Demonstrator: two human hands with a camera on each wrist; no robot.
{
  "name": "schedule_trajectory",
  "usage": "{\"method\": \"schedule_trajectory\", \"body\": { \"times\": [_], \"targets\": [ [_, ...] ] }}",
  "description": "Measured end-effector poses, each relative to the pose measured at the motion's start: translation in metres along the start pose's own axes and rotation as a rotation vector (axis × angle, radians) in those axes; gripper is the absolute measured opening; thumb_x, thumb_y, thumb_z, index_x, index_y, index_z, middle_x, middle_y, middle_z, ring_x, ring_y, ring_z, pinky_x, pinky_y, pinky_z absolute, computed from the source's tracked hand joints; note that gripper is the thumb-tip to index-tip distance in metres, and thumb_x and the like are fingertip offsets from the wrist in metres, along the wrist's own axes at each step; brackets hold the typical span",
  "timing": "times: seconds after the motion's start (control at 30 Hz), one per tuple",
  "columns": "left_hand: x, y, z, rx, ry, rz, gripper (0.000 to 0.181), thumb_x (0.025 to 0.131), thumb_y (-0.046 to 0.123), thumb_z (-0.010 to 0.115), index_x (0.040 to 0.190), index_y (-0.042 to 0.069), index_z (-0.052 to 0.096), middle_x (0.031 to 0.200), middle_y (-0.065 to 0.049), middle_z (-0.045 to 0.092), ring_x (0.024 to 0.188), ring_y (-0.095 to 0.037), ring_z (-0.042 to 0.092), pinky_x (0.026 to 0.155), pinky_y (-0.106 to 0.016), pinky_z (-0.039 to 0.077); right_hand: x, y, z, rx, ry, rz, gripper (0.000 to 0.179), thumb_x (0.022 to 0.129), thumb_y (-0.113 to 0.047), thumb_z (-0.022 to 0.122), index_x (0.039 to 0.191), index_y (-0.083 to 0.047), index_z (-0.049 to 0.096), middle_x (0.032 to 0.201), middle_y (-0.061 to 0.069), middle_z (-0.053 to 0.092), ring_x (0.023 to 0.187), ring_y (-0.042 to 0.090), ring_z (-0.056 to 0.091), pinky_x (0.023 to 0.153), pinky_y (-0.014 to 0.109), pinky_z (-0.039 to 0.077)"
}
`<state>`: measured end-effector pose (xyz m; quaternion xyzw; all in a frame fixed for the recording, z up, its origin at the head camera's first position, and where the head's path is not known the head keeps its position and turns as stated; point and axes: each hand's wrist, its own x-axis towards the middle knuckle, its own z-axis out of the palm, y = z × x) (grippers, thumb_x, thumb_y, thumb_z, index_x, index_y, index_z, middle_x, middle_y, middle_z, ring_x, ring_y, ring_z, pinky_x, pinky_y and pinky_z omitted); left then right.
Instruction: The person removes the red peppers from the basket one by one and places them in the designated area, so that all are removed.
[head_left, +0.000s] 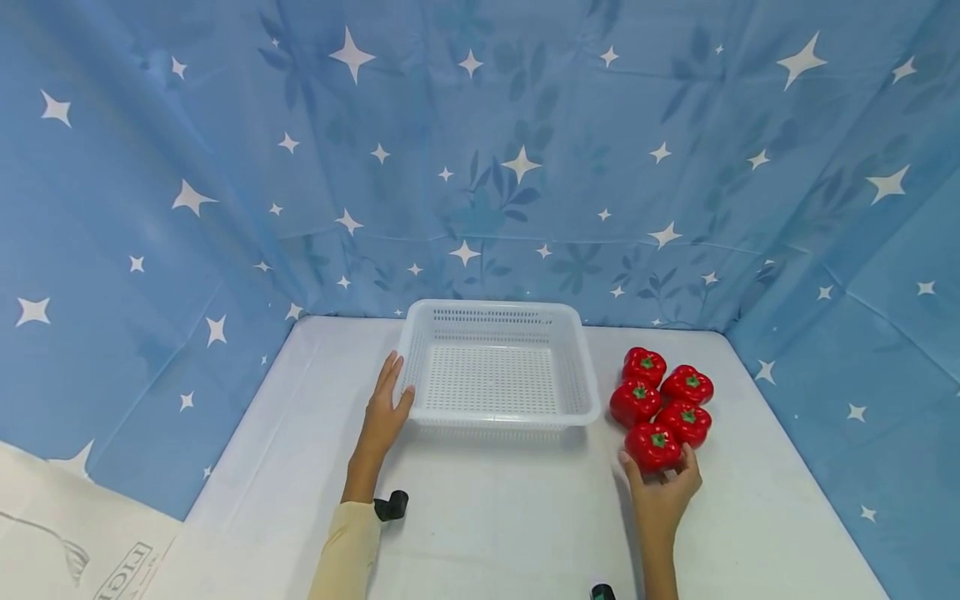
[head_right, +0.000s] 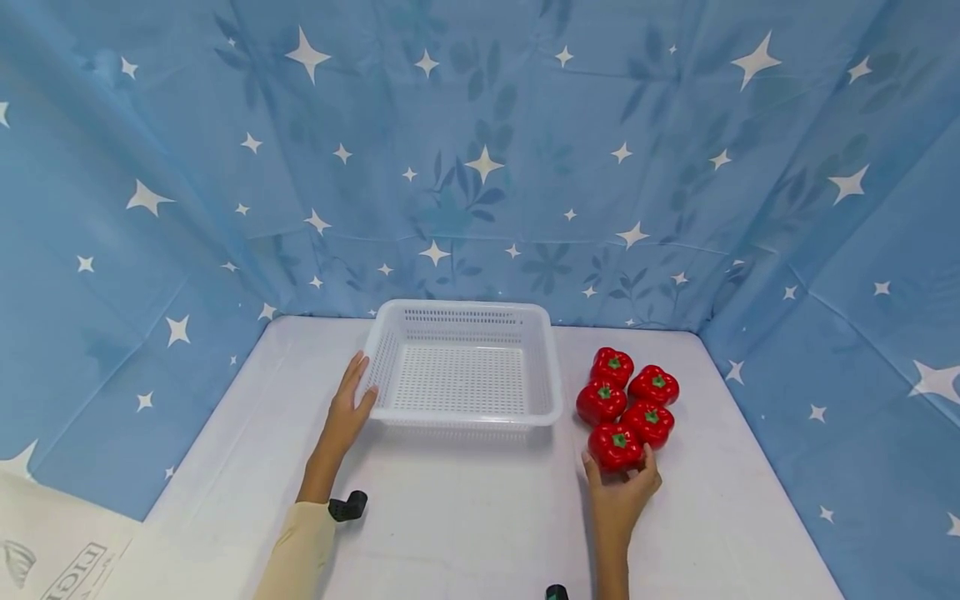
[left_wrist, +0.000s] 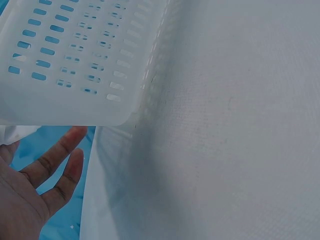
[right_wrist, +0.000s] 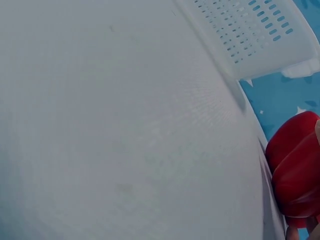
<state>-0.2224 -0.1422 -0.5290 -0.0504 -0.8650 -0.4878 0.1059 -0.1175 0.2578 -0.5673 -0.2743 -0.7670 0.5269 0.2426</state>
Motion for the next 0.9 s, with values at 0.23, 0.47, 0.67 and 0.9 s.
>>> {"method": "schedule_trajectory", "body": {
  "times": [0.23, 0.47, 0.67, 0.9],
  "targets": [
    [0.000, -0.002, -0.003, 0.008, 0.008, 0.013, 0.060, 0.101, 0.023, 0.049, 0.155, 0.012, 0.026, 0.165, -0.003, 0.015, 0.153, -0.024, 0.014, 0.123, -0.048, 0.018, -0.004, -0.001, -0.002, 0.009, 0.094, 0.031, 0.094, 0.080, -0.045, 0.077, 0.152, -0.026, 0.019, 0.149, 0.010, 0.025, 0.139, 0.027, 0.028, 0.114, 0.054, 0.034],
    [-0.004, -0.003, -0.004, 0.009, 0.013, 0.008, 0.060, 0.101, 0.022, 0.049, 0.155, 0.011, 0.027, 0.165, -0.002, 0.015, 0.153, -0.024, 0.015, 0.122, -0.048, 0.018, -0.006, -0.011, -0.009, 0.010, 0.238, -0.009, 0.069, 0.087, -0.043, 0.069, 0.144, -0.019, 0.037, 0.140, 0.003, 0.034, 0.130, 0.018, 0.036, 0.111, 0.036, 0.037],
    [-0.004, -0.002, -0.002, 0.010, 0.013, 0.013, 0.060, 0.100, 0.022, 0.050, 0.155, 0.012, 0.028, 0.165, -0.004, 0.016, 0.152, -0.026, 0.016, 0.122, -0.050, 0.020, 0.000, -0.028, -0.012, 0.093, 0.375, -0.162, 0.039, 0.093, -0.034, 0.064, 0.100, 0.004, 0.062, 0.097, -0.030, 0.047, 0.104, -0.007, 0.047, 0.094, 0.023, 0.040],
    [-0.004, -0.002, 0.000, 0.030, 0.007, 0.018, 0.061, 0.100, 0.022, 0.051, 0.155, 0.012, 0.027, 0.165, -0.004, 0.015, 0.152, -0.027, 0.016, 0.121, -0.050, 0.021, 0.011, -0.047, -0.015, 0.164, 0.386, -0.342, 0.040, 0.095, -0.026, 0.063, 0.078, 0.009, 0.057, 0.074, -0.033, 0.054, 0.081, -0.006, 0.053, 0.082, 0.017, 0.041]
  ]
}}
